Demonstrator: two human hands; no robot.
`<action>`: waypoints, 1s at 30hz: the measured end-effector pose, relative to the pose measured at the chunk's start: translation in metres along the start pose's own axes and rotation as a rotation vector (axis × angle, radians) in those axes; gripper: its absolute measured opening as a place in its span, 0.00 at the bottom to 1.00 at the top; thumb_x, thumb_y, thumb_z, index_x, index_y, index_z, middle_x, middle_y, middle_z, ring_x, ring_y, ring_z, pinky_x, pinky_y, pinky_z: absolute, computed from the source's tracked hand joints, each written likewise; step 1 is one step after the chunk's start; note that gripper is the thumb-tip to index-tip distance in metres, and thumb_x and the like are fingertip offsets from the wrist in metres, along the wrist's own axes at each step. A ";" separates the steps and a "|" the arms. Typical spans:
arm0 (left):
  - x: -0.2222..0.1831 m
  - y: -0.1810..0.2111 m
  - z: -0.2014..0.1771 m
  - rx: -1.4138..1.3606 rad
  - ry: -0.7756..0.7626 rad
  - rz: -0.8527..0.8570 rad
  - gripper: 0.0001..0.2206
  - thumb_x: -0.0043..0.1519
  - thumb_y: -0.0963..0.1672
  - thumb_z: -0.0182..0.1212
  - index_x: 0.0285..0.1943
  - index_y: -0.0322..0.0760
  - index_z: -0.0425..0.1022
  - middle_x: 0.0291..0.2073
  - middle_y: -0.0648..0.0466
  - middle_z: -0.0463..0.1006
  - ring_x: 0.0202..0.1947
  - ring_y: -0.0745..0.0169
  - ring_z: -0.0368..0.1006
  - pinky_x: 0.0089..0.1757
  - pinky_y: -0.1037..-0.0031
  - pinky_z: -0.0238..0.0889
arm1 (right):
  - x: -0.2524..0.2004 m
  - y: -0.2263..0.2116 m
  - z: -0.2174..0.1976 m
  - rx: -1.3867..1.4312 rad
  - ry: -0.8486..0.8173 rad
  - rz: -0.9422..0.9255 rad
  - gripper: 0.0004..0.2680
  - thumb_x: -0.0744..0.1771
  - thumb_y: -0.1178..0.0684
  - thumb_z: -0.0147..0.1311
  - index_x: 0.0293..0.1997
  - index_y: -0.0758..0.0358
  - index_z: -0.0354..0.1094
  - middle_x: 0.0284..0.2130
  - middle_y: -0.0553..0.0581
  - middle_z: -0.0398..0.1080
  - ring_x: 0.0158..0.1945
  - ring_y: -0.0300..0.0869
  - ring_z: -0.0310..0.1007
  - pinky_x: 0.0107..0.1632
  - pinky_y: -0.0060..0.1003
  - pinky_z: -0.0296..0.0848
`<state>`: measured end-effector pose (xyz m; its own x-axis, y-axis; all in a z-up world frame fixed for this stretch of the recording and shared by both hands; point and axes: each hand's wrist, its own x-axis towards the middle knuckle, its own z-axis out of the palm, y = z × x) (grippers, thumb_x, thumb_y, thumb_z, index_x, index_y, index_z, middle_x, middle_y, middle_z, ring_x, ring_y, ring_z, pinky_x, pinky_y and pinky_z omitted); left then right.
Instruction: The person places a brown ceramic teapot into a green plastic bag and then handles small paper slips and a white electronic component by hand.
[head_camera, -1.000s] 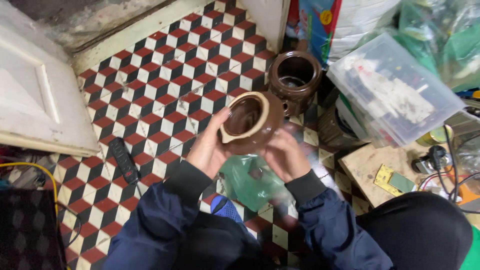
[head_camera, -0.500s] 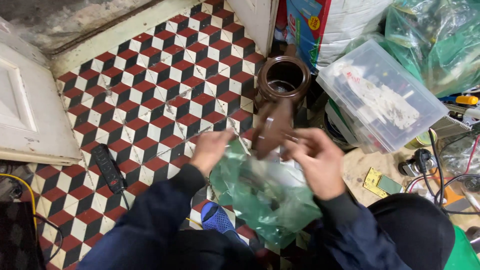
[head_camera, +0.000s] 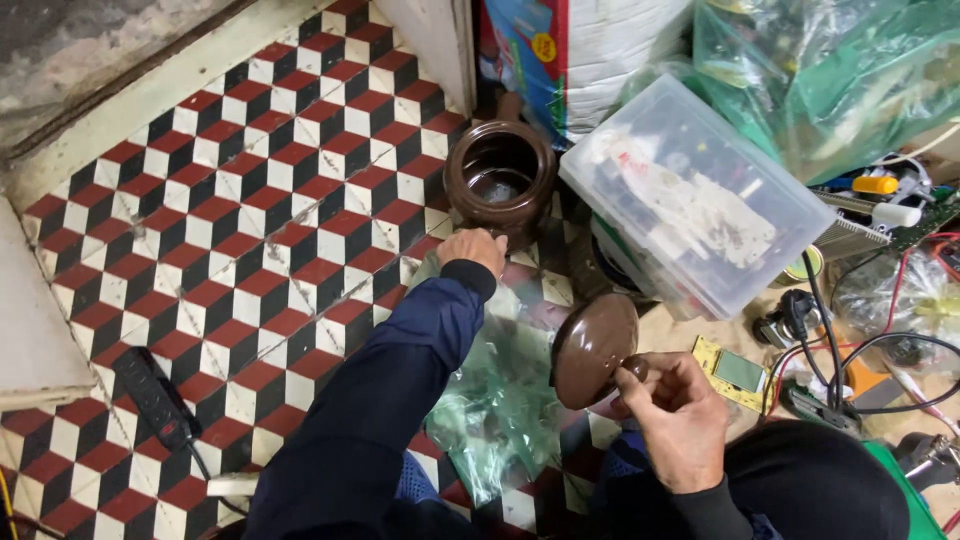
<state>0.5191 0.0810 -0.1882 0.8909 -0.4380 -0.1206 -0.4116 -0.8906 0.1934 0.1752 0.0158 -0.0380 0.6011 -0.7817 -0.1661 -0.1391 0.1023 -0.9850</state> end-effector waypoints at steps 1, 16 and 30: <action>0.003 0.003 -0.001 0.004 0.001 0.005 0.25 0.70 0.58 0.60 0.39 0.35 0.90 0.38 0.44 0.88 0.40 0.39 0.84 0.43 0.52 0.74 | 0.001 0.001 -0.001 0.005 0.005 0.000 0.06 0.67 0.67 0.65 0.45 0.74 0.73 0.28 0.59 0.75 0.26 0.41 0.75 0.34 0.34 0.79; -0.018 -0.064 0.016 -0.217 -0.034 0.001 0.19 0.67 0.52 0.64 0.43 0.29 0.83 0.37 0.34 0.86 0.41 0.25 0.81 0.48 0.45 0.73 | -0.008 0.000 -0.005 -0.061 0.026 0.044 0.07 0.65 0.68 0.67 0.45 0.74 0.74 0.32 0.58 0.78 0.28 0.39 0.75 0.36 0.31 0.76; -0.114 -0.188 -0.054 -0.112 -0.356 0.271 0.20 0.69 0.49 0.60 0.69 0.45 0.75 0.53 0.48 0.86 0.49 0.37 0.82 0.49 0.52 0.73 | -0.002 0.011 0.018 -0.372 0.007 0.112 0.04 0.65 0.64 0.68 0.39 0.70 0.75 0.27 0.54 0.76 0.27 0.36 0.68 0.34 0.29 0.69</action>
<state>0.5055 0.3052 -0.1579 0.6241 -0.6857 -0.3747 -0.5803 -0.7278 0.3655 0.1862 0.0295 -0.0488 0.5612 -0.7824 -0.2701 -0.4803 -0.0420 -0.8761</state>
